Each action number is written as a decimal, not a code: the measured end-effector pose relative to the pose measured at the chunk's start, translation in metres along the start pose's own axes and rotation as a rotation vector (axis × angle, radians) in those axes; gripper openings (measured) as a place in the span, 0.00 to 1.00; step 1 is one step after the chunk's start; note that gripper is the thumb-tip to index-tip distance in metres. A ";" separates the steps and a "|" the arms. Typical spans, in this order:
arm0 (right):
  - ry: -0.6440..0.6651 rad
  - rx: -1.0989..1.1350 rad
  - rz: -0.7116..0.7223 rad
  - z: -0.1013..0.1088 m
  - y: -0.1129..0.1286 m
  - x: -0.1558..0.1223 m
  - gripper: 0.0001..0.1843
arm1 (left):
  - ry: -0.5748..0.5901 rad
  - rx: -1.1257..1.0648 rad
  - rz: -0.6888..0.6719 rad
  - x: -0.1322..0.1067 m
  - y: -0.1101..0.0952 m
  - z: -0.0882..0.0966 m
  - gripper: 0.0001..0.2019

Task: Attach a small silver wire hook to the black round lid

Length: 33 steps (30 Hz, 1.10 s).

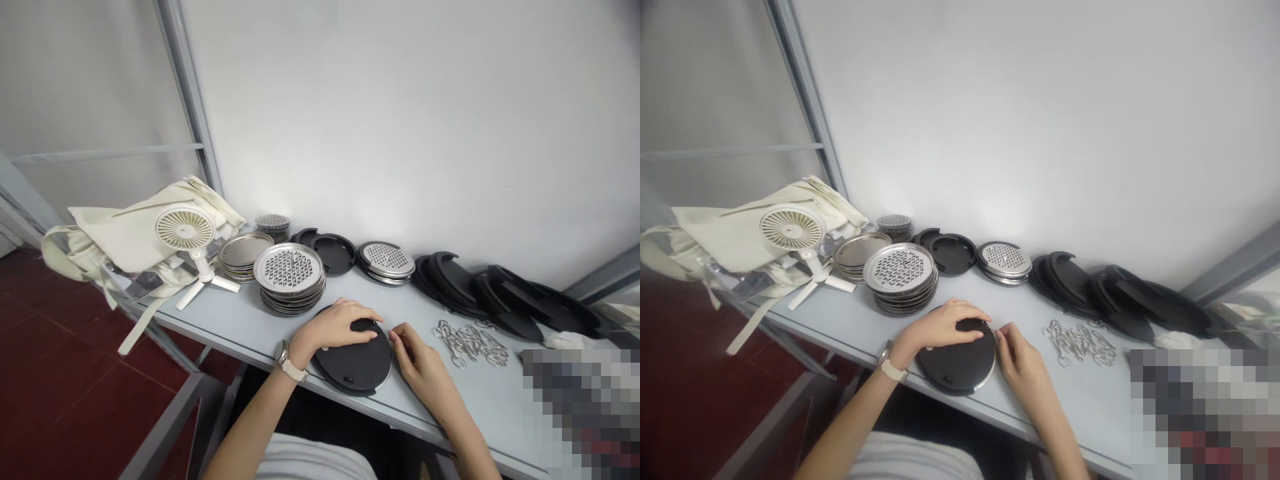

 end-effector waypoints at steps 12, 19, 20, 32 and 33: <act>-0.004 -0.011 0.005 0.000 0.001 0.000 0.10 | -0.001 0.004 0.004 0.000 -0.001 0.001 0.16; 0.000 -0.037 0.005 -0.001 0.001 0.001 0.10 | -0.005 0.006 0.002 0.000 0.000 0.000 0.16; 0.002 -0.035 0.004 -0.001 0.001 0.001 0.10 | -0.006 0.007 -0.003 0.001 0.000 0.000 0.16; 0.043 -0.011 -0.032 0.000 0.003 -0.001 0.11 | -0.002 0.013 -0.009 0.000 0.001 -0.002 0.17; 0.044 -0.013 -0.031 0.000 0.003 -0.001 0.11 | -0.002 0.013 -0.011 0.000 0.001 -0.002 0.17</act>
Point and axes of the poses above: each hand's wrist, its own x-axis towards the middle knuckle, its own z-axis out of the back of the hand, y = z × x, the point moved 8 cm from there along x, towards the middle knuckle, and after that the axes turned 1 degree about -x, right-handed, at the moved point
